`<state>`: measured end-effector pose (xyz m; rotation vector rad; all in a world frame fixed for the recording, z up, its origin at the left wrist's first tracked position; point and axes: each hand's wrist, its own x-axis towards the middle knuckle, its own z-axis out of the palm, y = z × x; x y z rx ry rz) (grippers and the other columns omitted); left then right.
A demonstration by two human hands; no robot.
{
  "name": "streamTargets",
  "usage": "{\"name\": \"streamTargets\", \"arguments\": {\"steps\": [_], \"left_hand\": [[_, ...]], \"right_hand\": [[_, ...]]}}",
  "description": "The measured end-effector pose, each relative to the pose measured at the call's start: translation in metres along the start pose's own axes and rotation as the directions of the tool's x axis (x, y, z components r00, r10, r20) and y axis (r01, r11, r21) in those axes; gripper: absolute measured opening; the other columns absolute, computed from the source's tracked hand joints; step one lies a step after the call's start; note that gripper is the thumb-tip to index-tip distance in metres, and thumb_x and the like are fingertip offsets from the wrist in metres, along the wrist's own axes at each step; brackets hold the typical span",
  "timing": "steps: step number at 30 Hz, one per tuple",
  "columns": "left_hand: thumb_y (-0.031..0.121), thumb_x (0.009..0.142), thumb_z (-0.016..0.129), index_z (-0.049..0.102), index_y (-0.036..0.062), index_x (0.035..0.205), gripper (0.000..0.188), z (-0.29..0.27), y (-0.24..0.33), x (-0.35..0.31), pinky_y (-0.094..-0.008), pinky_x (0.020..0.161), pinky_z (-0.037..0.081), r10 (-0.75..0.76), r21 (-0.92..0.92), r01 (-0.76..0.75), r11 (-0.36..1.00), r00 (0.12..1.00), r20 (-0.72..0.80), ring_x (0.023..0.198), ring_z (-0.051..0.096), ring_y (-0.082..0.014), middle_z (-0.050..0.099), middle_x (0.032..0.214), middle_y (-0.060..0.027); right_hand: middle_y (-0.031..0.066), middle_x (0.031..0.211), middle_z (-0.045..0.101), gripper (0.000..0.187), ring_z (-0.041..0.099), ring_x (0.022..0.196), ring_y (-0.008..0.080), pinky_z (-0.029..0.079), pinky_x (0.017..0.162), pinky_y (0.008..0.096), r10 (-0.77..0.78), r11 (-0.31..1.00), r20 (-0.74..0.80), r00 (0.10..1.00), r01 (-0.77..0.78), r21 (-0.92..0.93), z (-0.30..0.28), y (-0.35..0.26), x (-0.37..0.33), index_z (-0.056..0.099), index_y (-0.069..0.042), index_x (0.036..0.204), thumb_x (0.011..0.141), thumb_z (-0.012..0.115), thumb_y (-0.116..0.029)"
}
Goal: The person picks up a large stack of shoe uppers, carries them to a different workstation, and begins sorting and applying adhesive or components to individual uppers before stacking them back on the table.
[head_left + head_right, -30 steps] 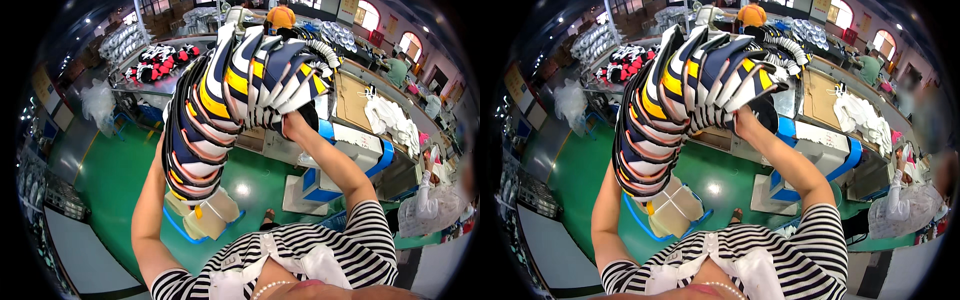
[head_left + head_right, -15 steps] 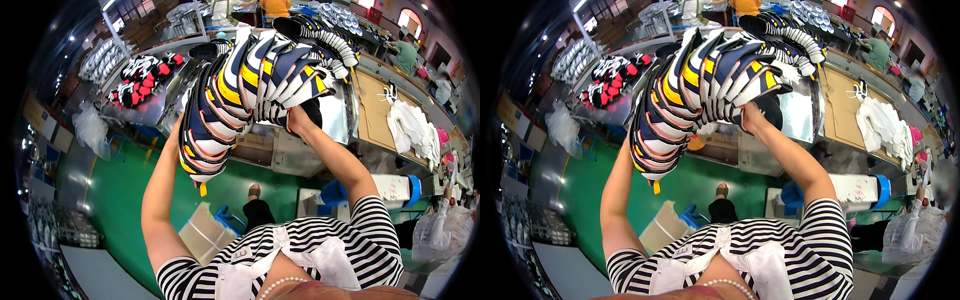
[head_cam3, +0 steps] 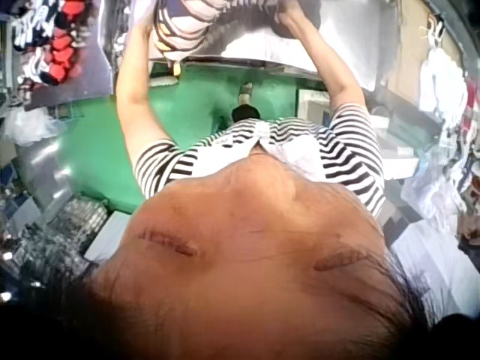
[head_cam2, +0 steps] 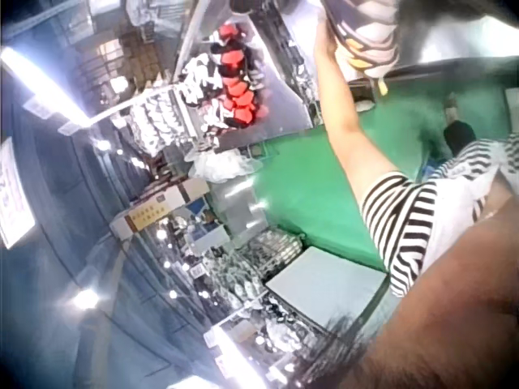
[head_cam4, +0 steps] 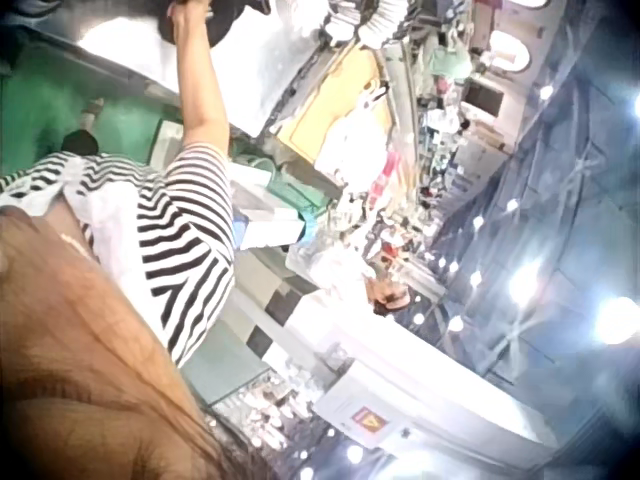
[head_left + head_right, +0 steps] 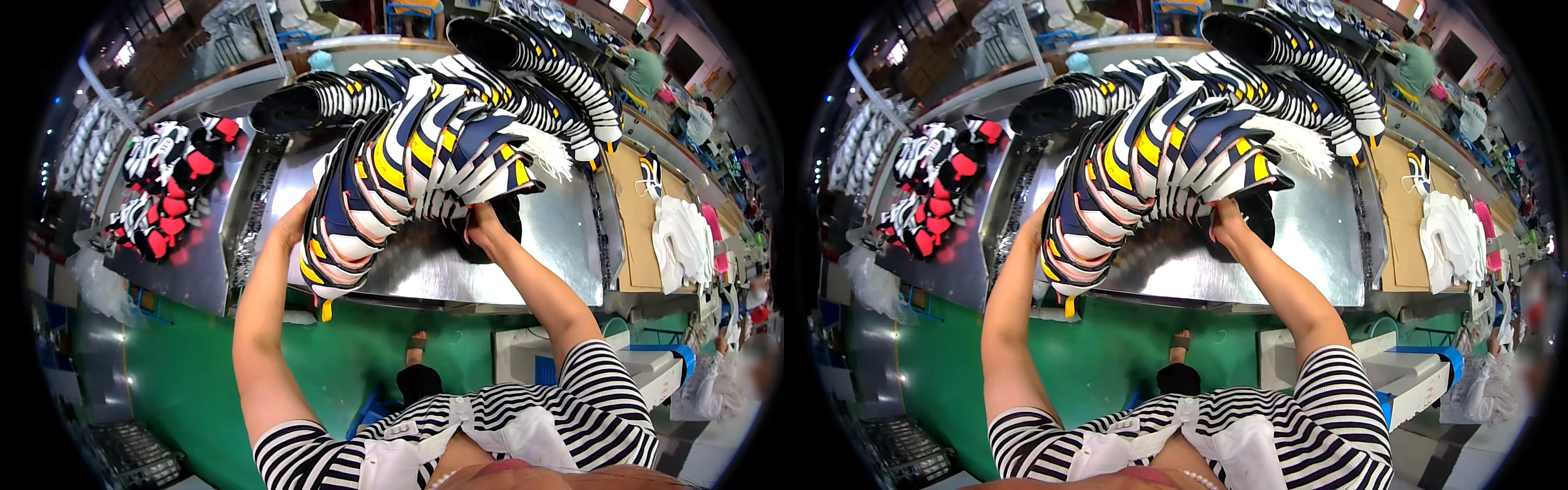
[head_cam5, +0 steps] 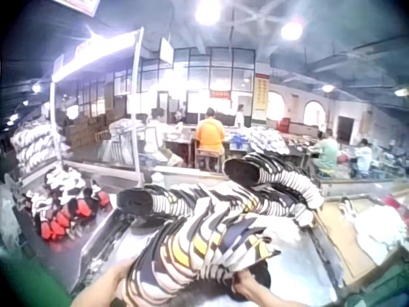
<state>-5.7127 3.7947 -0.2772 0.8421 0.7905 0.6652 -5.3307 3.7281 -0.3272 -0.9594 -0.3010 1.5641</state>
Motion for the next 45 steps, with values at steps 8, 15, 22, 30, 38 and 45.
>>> {"name": "streamTargets", "arguments": {"steps": [8,15,22,30,38,45], "left_hand": [[0.059,0.088,0.045,0.035,0.0068,0.138,0.073,-0.011,0.035,0.043,-0.0333,0.104,0.032,-0.158,0.19,0.177,0.966,0.981,-0.113,0.123,0.043,-0.0209,0.045,0.136,-0.0099],[0.044,0.092,0.049,0.027,0.0055,0.142,0.067,-0.017,0.044,0.021,-0.0316,0.108,0.023,0.096,0.259,-0.029,0.965,0.964,-0.249,0.13,0.032,-0.0198,0.036,0.141,-0.0107],[0.03,0.095,0.048,0.029,0.0036,0.141,0.056,0.042,0.058,0.006,-0.0268,0.104,0.029,0.232,0.192,-0.181,0.965,0.928,-0.291,0.126,0.039,-0.0156,0.039,0.139,-0.0091],[0.048,0.093,0.043,0.035,0.0032,0.138,0.064,0.045,0.058,0.01,-0.0282,0.101,0.034,0.206,0.135,-0.173,0.976,0.933,-0.296,0.12,0.045,-0.0183,0.044,0.135,-0.0095],[0.041,0.093,0.046,0.04,0.0039,0.134,0.055,0.073,0.083,0.018,-0.0311,0.102,0.036,0.379,-0.075,-0.393,0.917,0.913,-0.153,0.118,0.048,-0.0193,0.047,0.133,-0.0098],[0.035,0.094,0.046,0.046,0.0042,0.128,0.047,0.171,0.08,-0.042,-0.0318,0.092,0.048,0.117,-0.275,-0.111,0.955,0.993,0.006,0.101,0.06,-0.0192,0.057,0.12,-0.0113]], "right_hand": [[0.0037,0.102,0.061,0.049,0.058,0.087,0.017,0.048,0.075,0.037,0.231,0.891,-0.3,0.926,-0.325,-0.317,0.006,-0.043,0.064,0.057,-0.013,0.106,0.083,0.057,-0.056],[0.0097,0.072,0.067,0.062,0.066,0.069,0.0232,0.051,0.059,0.0394,0.111,-0.346,-0.257,0.96,-0.205,-0.916,0.041,-0.157,0.034,0.063,-0.002,0.087,0.076,0.06,-0.063],[0.0192,0.134,0.042,0.099,0.042,0.122,0.0338,0.037,0.1,0.0366,-0.051,-0.619,0.762,0.646,0.578,-0.532,0.068,-0.219,0.094,0.025,-0.01,0.141,0.058,0.08,-0.018],[0.0084,0.108,0.053,0.053,0.048,0.103,0.0276,0.037,0.086,0.041,-0.029,-0.758,0.929,0.37,0.597,-0.261,0.132,-0.184,0.131,0.058,-0.011,0.107,0.056,0.07,-0.013],[0.0031,0.107,0.064,0.035,0.062,0.091,0.0238,0.051,0.074,0.0308,-0.08,-0.745,0.978,0.194,0.64,-0.188,0.17,-0.185,0.061,0.052,-0.006,0.088,0.058,0.07,-0.003],[0.0069,0.095,0.064,0.068,0.063,0.083,0.0236,0.049,0.067,0.0312,-0.157,-0.726,0.922,0.354,0.591,-0.351,0.114,-0.217,-0.107,0.056,-0.011,0.121,0.055,0.068,-0.001]]}}
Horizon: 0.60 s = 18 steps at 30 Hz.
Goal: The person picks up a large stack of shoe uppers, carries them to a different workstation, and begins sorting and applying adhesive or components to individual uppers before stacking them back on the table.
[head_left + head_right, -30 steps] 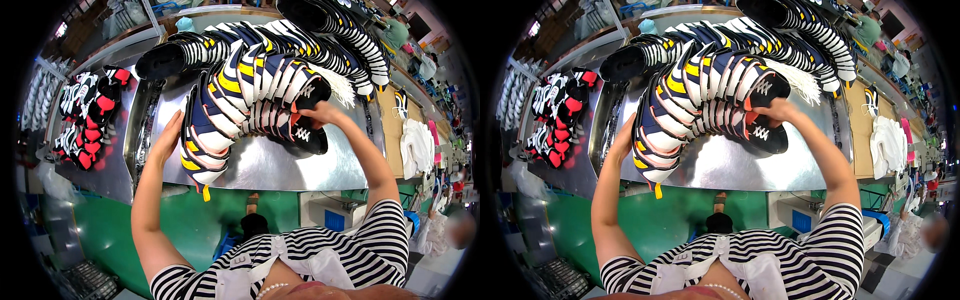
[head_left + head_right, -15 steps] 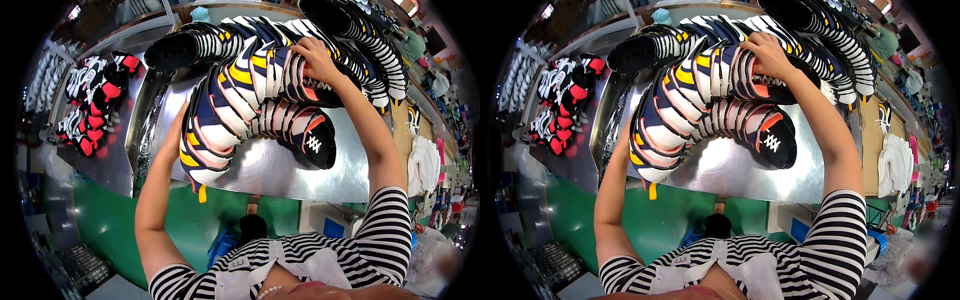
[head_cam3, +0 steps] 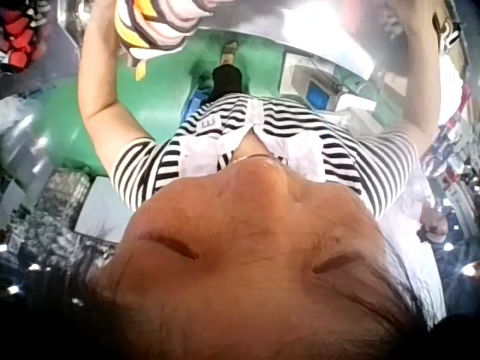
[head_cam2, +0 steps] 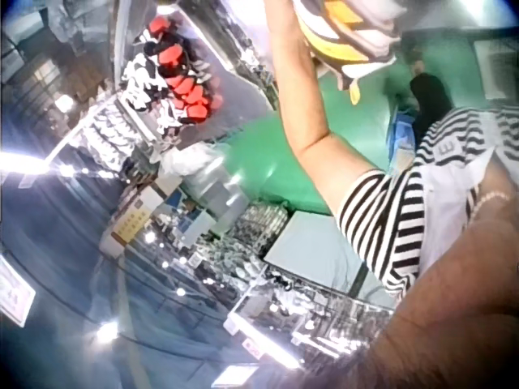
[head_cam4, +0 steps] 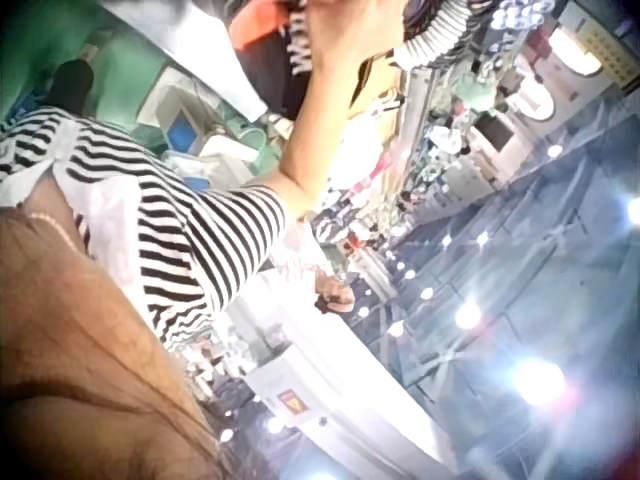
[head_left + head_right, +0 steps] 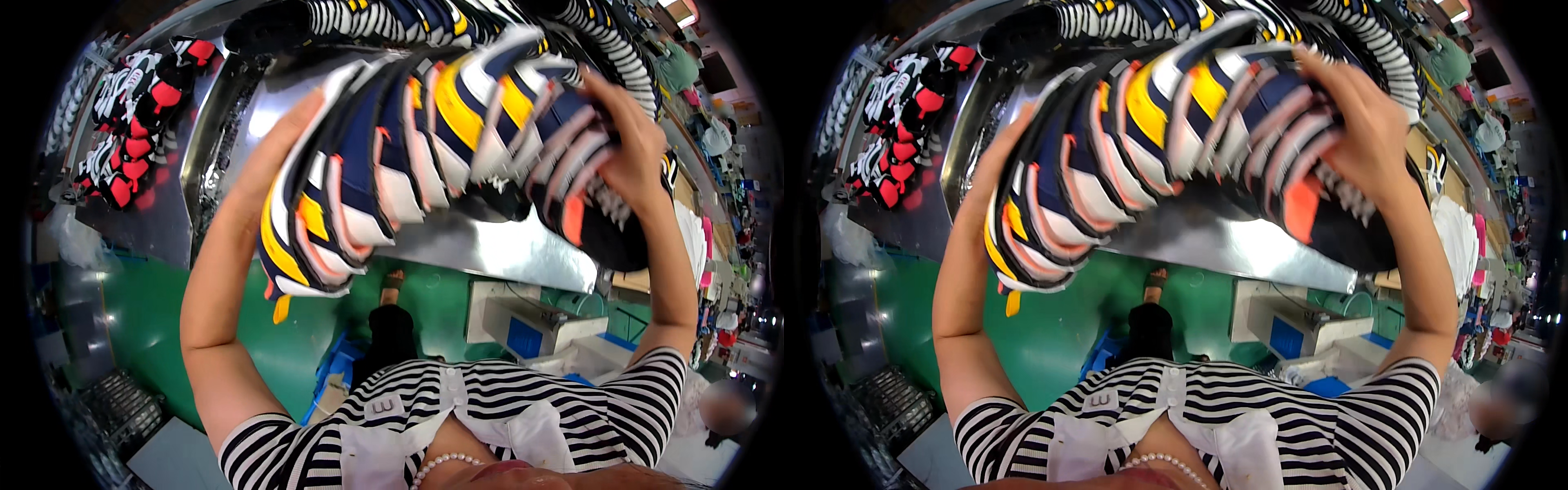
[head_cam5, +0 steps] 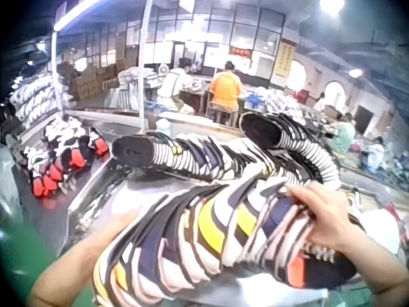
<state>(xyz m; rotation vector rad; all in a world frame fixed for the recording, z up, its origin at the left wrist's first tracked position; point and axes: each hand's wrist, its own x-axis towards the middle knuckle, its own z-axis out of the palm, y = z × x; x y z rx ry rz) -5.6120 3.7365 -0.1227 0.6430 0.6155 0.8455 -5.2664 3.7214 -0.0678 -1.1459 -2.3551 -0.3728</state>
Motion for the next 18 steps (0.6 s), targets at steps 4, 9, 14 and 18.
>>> {"name": "streamTargets", "arguments": {"steps": [4,9,14,18], "left_hand": [[0.036,0.093,0.047,0.039,0.0021,0.133,0.053,-0.017,-0.104,0.003,-0.0319,0.1,0.039,-0.091,0.28,0.025,0.96,0.969,0.228,0.115,0.051,-0.0195,0.048,0.13,-0.0121],[0.036,0.093,0.048,0.037,0.0005,0.135,0.056,-0.004,-0.237,0.056,-0.032,0.103,0.036,-0.235,0.314,0.142,0.939,0.93,0.283,0.116,0.049,-0.019,0.047,0.132,-0.0109],[0.049,0.087,0.052,0.053,0.0007,0.118,0.058,-0.037,-0.239,0.109,-0.0334,0.092,0.044,-0.092,0.907,-0.002,0.421,0.995,0.045,0.102,0.058,-0.0218,0.059,0.115,-0.0147],[0.043,0.083,0.058,0.063,-0.0018,0.082,0.045,-0.036,-0.208,0.06,-0.0368,0.066,0.048,0.528,0.994,-0.049,0.102,0.849,-0.012,0.072,0.062,-0.0244,0.064,0.076,-0.0171]], "right_hand": [[0.0103,0.089,0.06,0.066,0.059,0.077,0.0283,0.047,0.068,0.0336,0.142,0.99,0.203,0.969,-0.139,-0.025,-0.031,-0.046,-0.117,0.057,-0.009,0.118,0.054,0.07,-0.003],[0.0093,0.094,0.057,0.057,0.056,0.087,0.0301,0.045,0.073,0.0366,0.284,0.958,0.266,0.921,-0.259,-0.125,-0.002,-0.029,-0.254,0.056,-0.009,0.116,0.059,0.062,-0.001],[0.0151,0.104,0.052,0.067,0.054,0.093,0.0362,0.046,0.074,0.0396,0.311,0.947,0.296,0.903,-0.267,-0.18,0.058,0.019,-0.297,0.043,-0.015,0.128,0.065,0.054,0.005],[0.0163,0.103,0.051,0.063,0.053,0.096,0.038,0.046,0.079,0.0413,0.279,0.951,0.317,0.906,-0.216,-0.22,0.082,0.024,-0.301,0.038,-0.018,0.132,0.074,0.048,0.005]]}}
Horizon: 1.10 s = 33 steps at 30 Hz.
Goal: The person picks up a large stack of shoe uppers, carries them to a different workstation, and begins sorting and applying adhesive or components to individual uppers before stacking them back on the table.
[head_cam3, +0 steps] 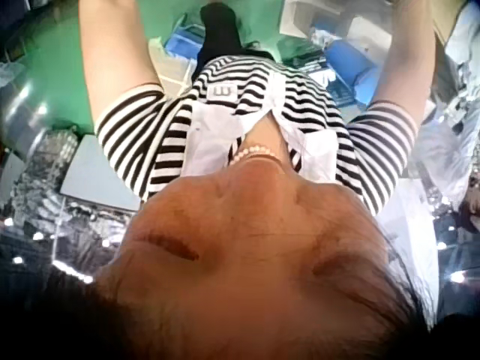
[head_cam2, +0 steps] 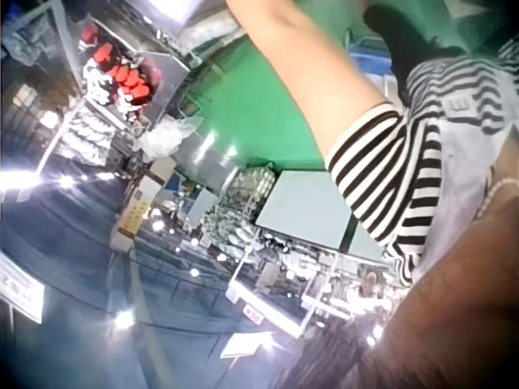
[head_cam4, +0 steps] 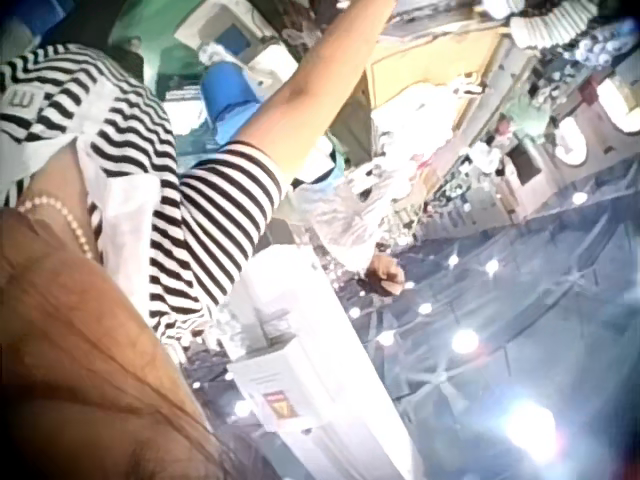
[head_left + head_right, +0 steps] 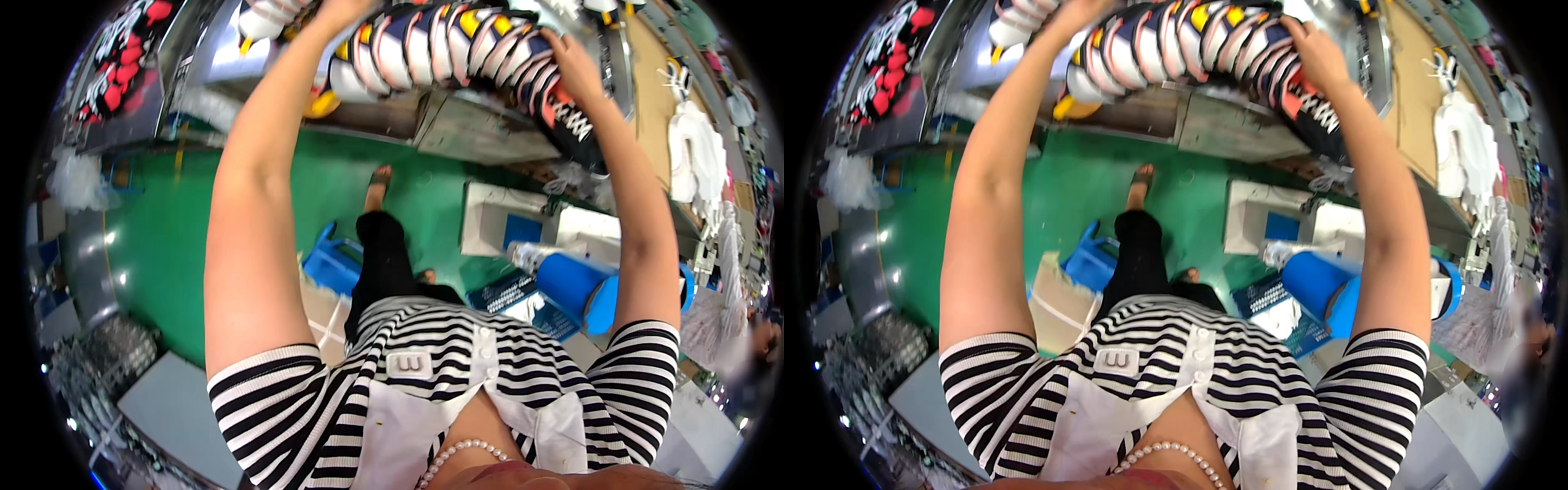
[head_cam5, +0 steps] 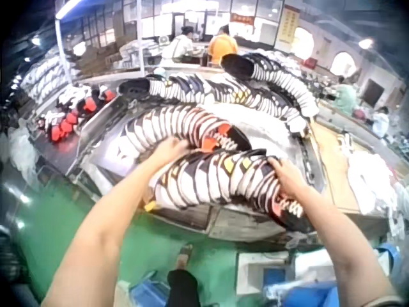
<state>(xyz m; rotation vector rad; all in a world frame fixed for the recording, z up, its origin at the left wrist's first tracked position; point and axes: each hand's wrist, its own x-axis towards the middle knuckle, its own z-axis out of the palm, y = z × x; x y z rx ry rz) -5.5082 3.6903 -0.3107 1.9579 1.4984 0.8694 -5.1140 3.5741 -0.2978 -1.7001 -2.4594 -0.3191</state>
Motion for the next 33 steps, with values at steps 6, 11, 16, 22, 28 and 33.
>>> {"name": "streamTargets", "arguments": {"steps": [6,11,16,22,28,33], "left_hand": [[0.013,0.082,0.057,0.052,-0.0016,0.083,0.015,-0.016,0.002,-0.24,-0.0397,0.06,0.044,0.464,0.322,-0.377,0.868,0.847,-0.26,0.067,0.054,-0.0328,0.054,0.074,-0.0175],[0.059,0.063,0.068,0.039,0.0076,0.134,0.093,0.063,-0.148,-0.533,-0.0581,0.105,0.019,-0.516,0.496,-0.383,0.78,0.057,0.855,0.135,0.023,-0.0354,0.03,0.141,-0.0241],[0.06,0.066,0.066,0.044,0.0075,0.13,0.086,0.129,-0.201,-0.577,-0.0525,0.102,0.026,-0.627,0.645,-0.022,0.764,-0.256,0.735,0.13,0.032,-0.0335,0.037,0.137,-0.0207],[0.061,0.069,0.064,0.051,0.0074,0.125,0.078,0.172,-0.213,-0.512,-0.0459,0.099,0.035,-0.541,0.595,0.011,0.804,-0.401,0.739,0.123,0.042,-0.0313,0.046,0.132,-0.0166],[0.019,0.076,0.075,0.059,0.0048,0.102,0.033,0.134,-0.132,-0.3,-0.0253,0.074,0.046,-0.429,-0.29,0.611,0.737,0.754,0.497,0.084,0.054,-0.0099,0.06,0.093,-0.0005],[0.005,0.075,0.071,0.023,0.0024,0.136,0.078,0.016,-0.062,-0.198,-0.0357,0.099,0.034,-0.342,-0.221,0.342,0.914,0.939,0.037,0.119,0.04,-0.0224,0.037,0.131,-0.0116]], "right_hand": [[0.0199,0.107,0.052,0.058,0.053,0.098,0.0364,0.046,0.082,0.0382,0.06,0.998,-0.003,0.998,-0.06,-0.025,-0.026,0.005,-0.019,0.042,-0.007,0.128,0.072,0.055,0.0],[0.0163,0.106,0.048,0.064,0.05,0.1,0.0374,0.043,0.083,0.0421,-0.074,0.996,0.014,0.997,0.075,-0.054,0.005,0.016,-0.009,0.035,-0.013,0.136,0.076,0.047,0.005],[0.0128,0.1,0.049,0.066,0.051,0.094,0.0318,0.044,0.074,0.0391,-0.139,0.99,0.003,0.99,0.14,-0.038,-0.007,0.014,-0.009,0.039,-0.011,0.133,0.07,0.051,0.003],[0.01,0.1,0.05,0.072,0.05,0.095,0.0272,0.039,0.078,0.0367,-0.067,0.995,0.078,0.995,0.061,0.077,-0.02,0.013,-0.004,0.042,-0.01,0.131,0.062,0.063,-0.001],[0.0171,0.136,0.037,0.066,0.038,0.124,0.0366,0.037,0.096,0.044,-0.077,0.984,-0.097,0.992,0.091,0.153,-0.016,0.019,-0.002,0.05,-0.011,0.122,0.058,0.065,0.0],[0.0177,0.13,0.046,0.073,0.048,0.115,0.0351,0.043,0.09,0.0424,-0.079,0.783,-0.15,0.986,0.155,0.603,-0.015,0.043,0.006,0.04,-0.008,0.131,0.062,0.062,0.002]]}}
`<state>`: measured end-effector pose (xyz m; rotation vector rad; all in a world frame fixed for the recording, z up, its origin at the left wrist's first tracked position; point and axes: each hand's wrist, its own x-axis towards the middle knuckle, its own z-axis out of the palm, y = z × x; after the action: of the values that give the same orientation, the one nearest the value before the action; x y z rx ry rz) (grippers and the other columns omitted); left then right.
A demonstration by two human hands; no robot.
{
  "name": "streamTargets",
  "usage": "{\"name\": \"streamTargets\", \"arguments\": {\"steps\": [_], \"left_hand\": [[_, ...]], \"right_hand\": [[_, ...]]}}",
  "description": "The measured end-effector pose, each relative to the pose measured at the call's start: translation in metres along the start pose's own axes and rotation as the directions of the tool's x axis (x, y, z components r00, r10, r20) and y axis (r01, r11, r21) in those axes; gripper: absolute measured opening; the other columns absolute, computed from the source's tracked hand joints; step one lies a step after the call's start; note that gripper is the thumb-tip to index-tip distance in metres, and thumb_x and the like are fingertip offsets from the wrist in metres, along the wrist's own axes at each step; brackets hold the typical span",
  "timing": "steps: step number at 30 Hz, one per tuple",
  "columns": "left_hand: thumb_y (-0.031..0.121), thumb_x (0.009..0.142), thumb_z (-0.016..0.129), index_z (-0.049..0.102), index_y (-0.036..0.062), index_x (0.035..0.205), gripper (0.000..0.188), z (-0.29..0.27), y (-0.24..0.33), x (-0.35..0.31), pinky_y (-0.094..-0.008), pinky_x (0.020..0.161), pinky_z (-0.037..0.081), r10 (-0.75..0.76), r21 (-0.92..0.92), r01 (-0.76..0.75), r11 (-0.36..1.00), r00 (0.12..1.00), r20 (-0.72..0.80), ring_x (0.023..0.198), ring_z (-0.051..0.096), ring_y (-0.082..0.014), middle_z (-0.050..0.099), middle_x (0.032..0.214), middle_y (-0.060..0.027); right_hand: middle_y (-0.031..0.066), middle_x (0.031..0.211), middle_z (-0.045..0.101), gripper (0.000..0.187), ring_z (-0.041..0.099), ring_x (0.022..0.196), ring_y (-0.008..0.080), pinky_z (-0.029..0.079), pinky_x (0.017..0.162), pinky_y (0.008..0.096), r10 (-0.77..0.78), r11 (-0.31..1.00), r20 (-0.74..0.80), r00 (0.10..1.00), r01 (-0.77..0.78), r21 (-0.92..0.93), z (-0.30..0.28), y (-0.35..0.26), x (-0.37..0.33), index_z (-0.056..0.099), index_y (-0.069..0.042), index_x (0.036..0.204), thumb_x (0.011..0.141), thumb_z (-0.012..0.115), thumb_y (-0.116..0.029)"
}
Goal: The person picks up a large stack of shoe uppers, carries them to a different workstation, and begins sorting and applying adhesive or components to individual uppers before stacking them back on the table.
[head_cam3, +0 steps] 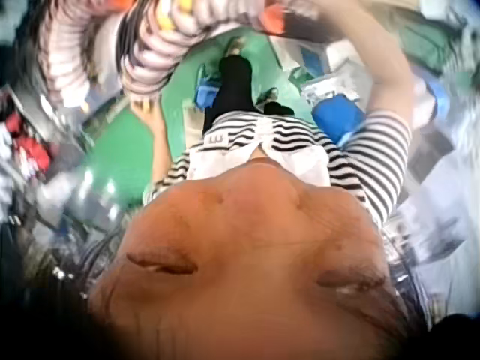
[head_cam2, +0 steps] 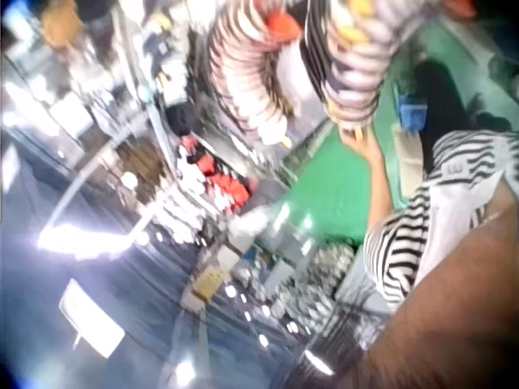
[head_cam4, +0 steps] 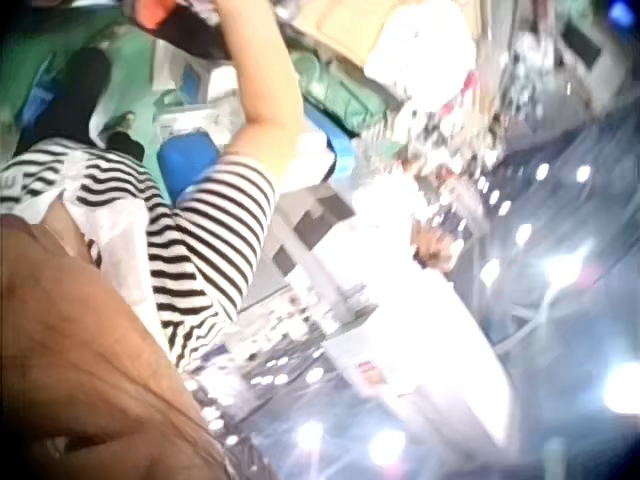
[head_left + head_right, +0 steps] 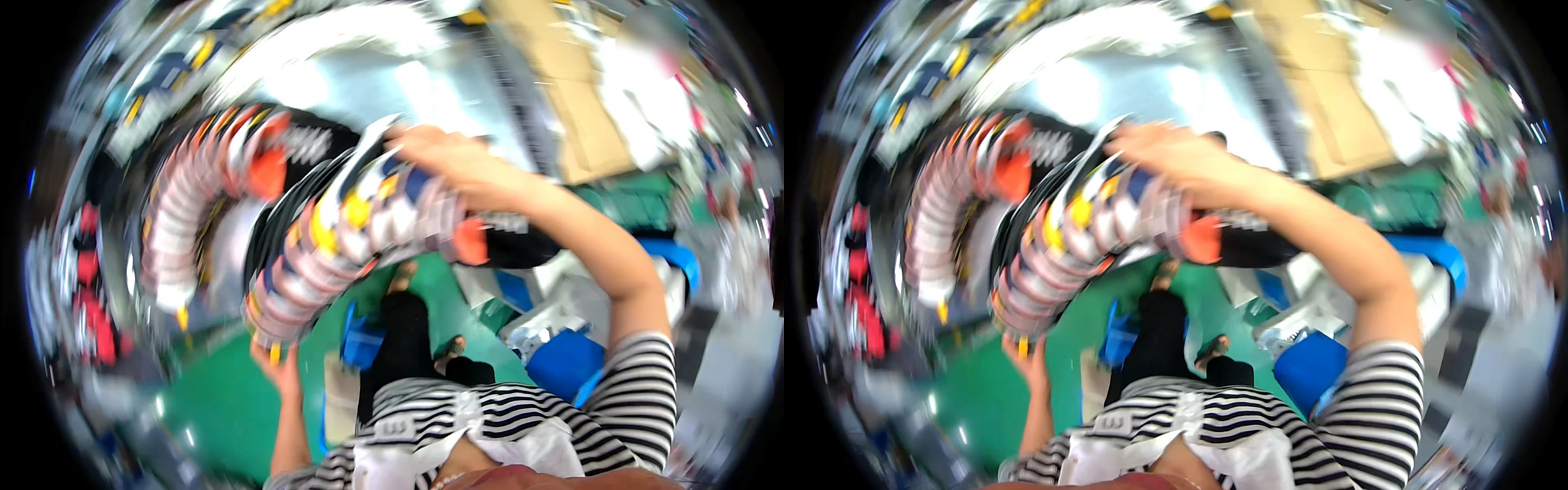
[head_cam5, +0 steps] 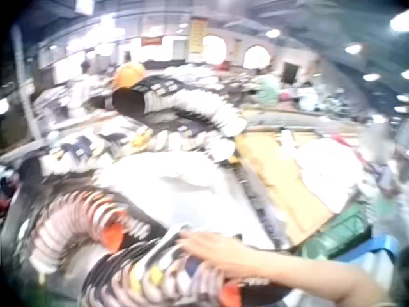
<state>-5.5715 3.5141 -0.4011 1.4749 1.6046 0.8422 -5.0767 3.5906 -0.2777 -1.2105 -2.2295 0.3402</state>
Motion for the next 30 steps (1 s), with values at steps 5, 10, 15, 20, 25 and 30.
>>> {"name": "streamTargets", "arguments": {"steps": [5,10,15,20,25,30], "left_hand": [[0.0,0.074,0.067,0.031,-0.0015,0.135,0.071,-0.016,-0.023,0.037,-0.036,0.1,0.034,-0.043,-0.302,0.112,0.947,0.973,0.226,0.115,0.046,-0.0256,0.044,0.131,-0.014],[0.007,0.077,0.064,0.023,-0.001,0.14,0.076,-0.014,0.018,0.039,-0.0374,0.104,0.028,0.153,-0.385,-0.039,0.922,0.95,0.272,0.121,0.04,-0.0269,0.037,0.136,-0.0162],[0.004,0.079,0.06,0.03,-0.0045,0.137,0.066,-0.017,0.051,0.044,-0.0374,0.102,0.032,0.284,-0.532,-0.092,0.842,0.913,0.292,0.119,0.043,-0.0251,0.04,0.134,-0.0161],[0.009,0.082,0.054,0.032,-0.0051,0.135,0.06,-0.064,0.072,0.063,-0.0381,0.102,0.034,0.463,-0.695,-0.218,0.685,0.867,0.184,0.117,0.047,-0.0258,0.044,0.131,-0.0191],[0.023,0.087,0.047,0.043,-0.0039,0.121,0.044,-0.061,0.096,0.072,-0.037,0.094,0.04,0.568,-0.83,-0.132,0.542,0.786,0.246,0.107,0.052,-0.0262,0.051,0.116,-0.0178],[0.037,0.09,0.039,0.043,-0.0036,0.125,0.054,0.113,0.088,-0.062,-0.037,0.097,0.037,0.456,-0.622,0.264,0.738,0.484,0.747,0.114,0.048,-0.03,0.049,0.123,-0.02]], "right_hand": [[0.0083,0.112,0.049,0.076,0.049,0.108,0.0285,0.049,0.076,0.0399,0.034,0.96,0.227,0.973,0.032,-0.278,0.005,-0.011,0.017,0.043,-0.015,0.126,0.056,0.071,-0.01],[0.0056,0.105,0.058,0.06,0.054,0.097,0.0283,0.048,0.073,0.0391,-0.033,0.964,0.007,0.999,0.034,-0.263,0.02,-0.019,-0.001,0.051,-0.014,0.117,0.059,0.065,-0.007],[0.003,0.106,0.058,0.058,0.055,0.098,0.0282,0.049,0.075,0.0392,0.145,0.918,-0.17,0.975,-0.197,-0.345,0.027,-0.081,-0.035,0.052,-0.017,0.116,0.06,0.062,-0.004],[0.0049,0.106,0.06,0.062,0.055,0.098,0.0296,0.048,0.08,0.0391,0.227,0.846,-0.46,0.858,-0.408,-0.343,0.029,-0.201,-0.082,0.053,-0.017,0.116,0.056,0.068,-0.009],[0.0148,0.119,0.055,0.064,0.055,0.11,0.0291,0.043,0.093,0.0368,0.579,0.799,-0.547,0.605,-0.554,0.234,0.072,-0.362,-0.171,0.045,-0.007,0.127,0.07,0.069,-0.025],[0.0164,0.12,0.053,0.067,0.049,0.115,0.0215,0.035,0.099,0.0311,0.903,0.427,-0.319,0.288,-0.687,0.588,0.144,-0.486,-0.28,0.041,0.0,0.128,0.076,0.069,-0.032]]}}
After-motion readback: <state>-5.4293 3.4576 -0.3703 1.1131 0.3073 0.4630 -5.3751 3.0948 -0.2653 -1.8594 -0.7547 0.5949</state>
